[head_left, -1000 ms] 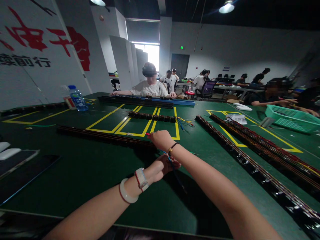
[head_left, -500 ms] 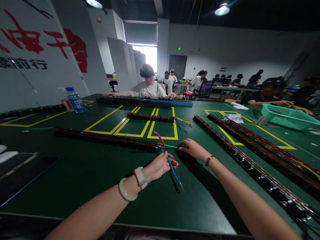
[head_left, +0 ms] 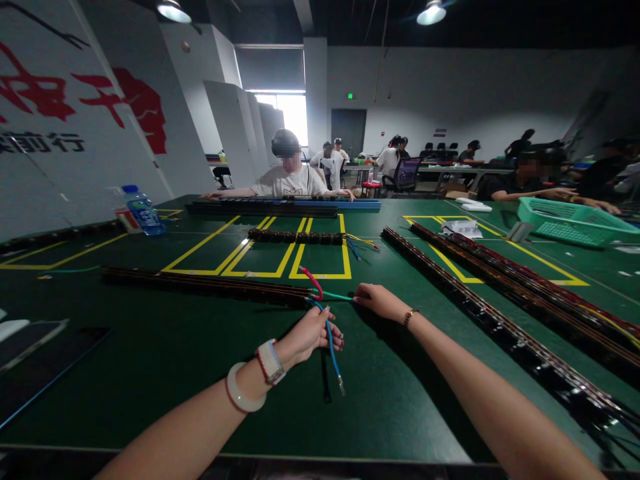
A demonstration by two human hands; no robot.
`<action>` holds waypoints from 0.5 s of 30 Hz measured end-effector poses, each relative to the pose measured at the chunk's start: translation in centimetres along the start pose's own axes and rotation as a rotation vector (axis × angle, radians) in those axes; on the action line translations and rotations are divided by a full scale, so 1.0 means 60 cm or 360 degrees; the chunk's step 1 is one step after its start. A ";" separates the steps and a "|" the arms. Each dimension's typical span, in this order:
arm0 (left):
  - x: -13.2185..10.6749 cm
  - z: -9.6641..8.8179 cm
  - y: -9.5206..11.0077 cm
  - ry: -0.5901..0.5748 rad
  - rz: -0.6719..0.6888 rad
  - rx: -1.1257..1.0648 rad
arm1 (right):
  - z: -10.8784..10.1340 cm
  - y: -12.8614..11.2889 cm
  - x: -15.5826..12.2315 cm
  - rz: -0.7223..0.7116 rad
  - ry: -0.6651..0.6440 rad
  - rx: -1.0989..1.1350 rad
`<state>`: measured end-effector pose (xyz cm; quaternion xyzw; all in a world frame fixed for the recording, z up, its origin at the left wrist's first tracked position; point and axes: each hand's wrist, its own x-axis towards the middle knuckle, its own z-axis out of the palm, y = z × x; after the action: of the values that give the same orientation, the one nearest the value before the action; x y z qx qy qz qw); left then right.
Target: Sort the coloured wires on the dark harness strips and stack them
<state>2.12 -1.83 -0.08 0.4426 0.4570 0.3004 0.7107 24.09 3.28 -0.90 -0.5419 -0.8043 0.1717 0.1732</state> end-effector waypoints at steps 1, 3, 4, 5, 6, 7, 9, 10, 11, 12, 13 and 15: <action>0.001 -0.003 0.002 0.0005 -0.0019 0.0065 | 0.001 -0.001 -0.001 -0.0001 0.0006 -0.0005; 0.003 -0.012 0.007 -0.0025 -0.0058 0.0172 | 0.001 -0.003 -0.002 0.0005 0.0015 -0.0020; 0.004 -0.019 0.010 -0.0052 -0.0078 0.0224 | 0.001 -0.004 -0.002 0.0007 0.0020 -0.0026; 0.006 -0.026 0.013 -0.0085 -0.0105 0.0281 | 0.001 -0.004 -0.002 0.0007 0.0027 -0.0028; 0.007 -0.034 0.016 -0.0120 -0.0134 0.0341 | 0.001 -0.004 -0.002 0.0004 0.0031 -0.0026; 0.008 -0.042 0.020 -0.0162 -0.0159 0.0400 | 0.001 -0.004 -0.002 0.0001 0.0033 -0.0020; 0.010 -0.057 0.026 -0.0261 -0.0184 0.0491 | 0.001 -0.004 -0.002 0.0000 0.0028 -0.0008; 0.011 -0.062 0.028 -0.0310 -0.0185 0.0522 | 0.001 -0.003 -0.002 0.0006 0.0021 -0.0004; 0.011 -0.066 0.030 -0.0351 -0.0181 0.0546 | 0.001 -0.003 -0.002 0.0009 0.0017 -0.0001; 0.011 -0.068 0.032 -0.0370 -0.0182 0.0565 | 0.001 -0.003 -0.002 0.0011 0.0015 0.0000; 0.011 -0.069 0.033 -0.0375 -0.0196 0.0574 | 0.001 -0.003 -0.002 0.0013 0.0017 -0.0002; 0.010 -0.066 0.036 -0.0368 -0.0232 0.0531 | 0.000 -0.003 -0.002 0.0018 0.0017 0.0005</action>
<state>-1.30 1.00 0.89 0.5512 0.4467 0.1156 0.6952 24.00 3.08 -0.81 -0.5471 -0.8000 0.1708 0.1774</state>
